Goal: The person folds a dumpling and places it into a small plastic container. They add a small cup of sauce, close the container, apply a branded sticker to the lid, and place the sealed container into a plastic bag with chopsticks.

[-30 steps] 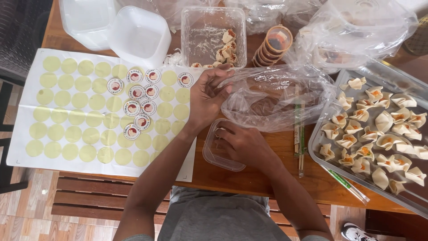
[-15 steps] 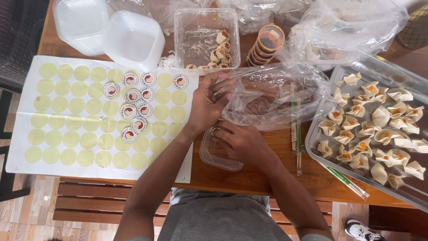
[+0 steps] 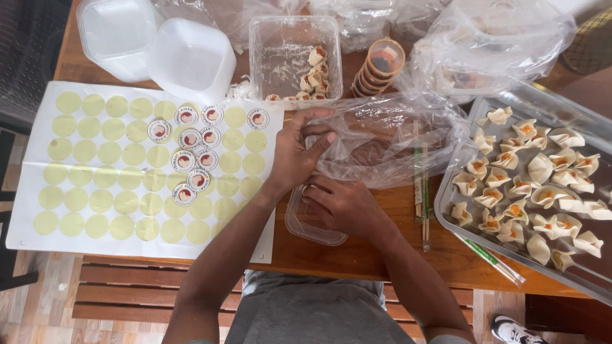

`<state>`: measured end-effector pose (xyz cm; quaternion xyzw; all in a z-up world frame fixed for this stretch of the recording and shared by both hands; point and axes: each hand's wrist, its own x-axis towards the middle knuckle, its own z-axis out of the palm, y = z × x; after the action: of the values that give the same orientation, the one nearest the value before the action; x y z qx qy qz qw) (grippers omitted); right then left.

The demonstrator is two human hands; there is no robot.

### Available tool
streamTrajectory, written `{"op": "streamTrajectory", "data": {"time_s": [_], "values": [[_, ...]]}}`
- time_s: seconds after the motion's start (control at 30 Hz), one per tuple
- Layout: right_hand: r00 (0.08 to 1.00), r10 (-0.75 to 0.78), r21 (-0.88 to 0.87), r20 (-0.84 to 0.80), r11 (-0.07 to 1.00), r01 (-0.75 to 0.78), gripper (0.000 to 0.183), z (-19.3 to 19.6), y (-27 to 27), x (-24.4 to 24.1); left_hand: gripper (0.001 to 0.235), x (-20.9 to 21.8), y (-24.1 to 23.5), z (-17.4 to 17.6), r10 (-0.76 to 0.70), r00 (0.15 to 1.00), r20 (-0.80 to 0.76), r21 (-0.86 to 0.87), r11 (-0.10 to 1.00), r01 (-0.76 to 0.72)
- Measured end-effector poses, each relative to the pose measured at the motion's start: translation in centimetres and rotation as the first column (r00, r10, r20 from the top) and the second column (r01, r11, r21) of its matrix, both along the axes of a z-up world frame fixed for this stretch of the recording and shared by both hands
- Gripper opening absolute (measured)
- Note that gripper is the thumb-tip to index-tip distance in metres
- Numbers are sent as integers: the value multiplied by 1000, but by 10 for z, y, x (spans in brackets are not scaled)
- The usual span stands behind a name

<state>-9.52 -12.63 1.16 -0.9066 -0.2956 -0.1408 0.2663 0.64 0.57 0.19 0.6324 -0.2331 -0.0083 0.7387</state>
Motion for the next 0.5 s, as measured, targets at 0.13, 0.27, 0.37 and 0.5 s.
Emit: {"op": "streamTrajectory", "data": {"time_s": [0.13, 0.27, 0.37, 0.5], "values": [[999, 21, 103, 48, 994, -26, 9, 18, -1, 1, 33, 0, -3, -5, 61, 998, 17, -2, 998, -61], [995, -103, 369, -21, 924, 103, 9, 2, -23, 15, 35, 3, -1, -12, 233, 972, -33, 44, 972, -232], [977, -197, 491, -86, 845, 213, 10, 3, -41, 31, 19, 12, 4, -23, 319, 948, -14, 114, 942, -315], [950, -297, 456, -99, 835, 309, 6, 12, -57, 65, 51, 19, 10, -17, 508, 848, 152, 10, 857, -515]]}}
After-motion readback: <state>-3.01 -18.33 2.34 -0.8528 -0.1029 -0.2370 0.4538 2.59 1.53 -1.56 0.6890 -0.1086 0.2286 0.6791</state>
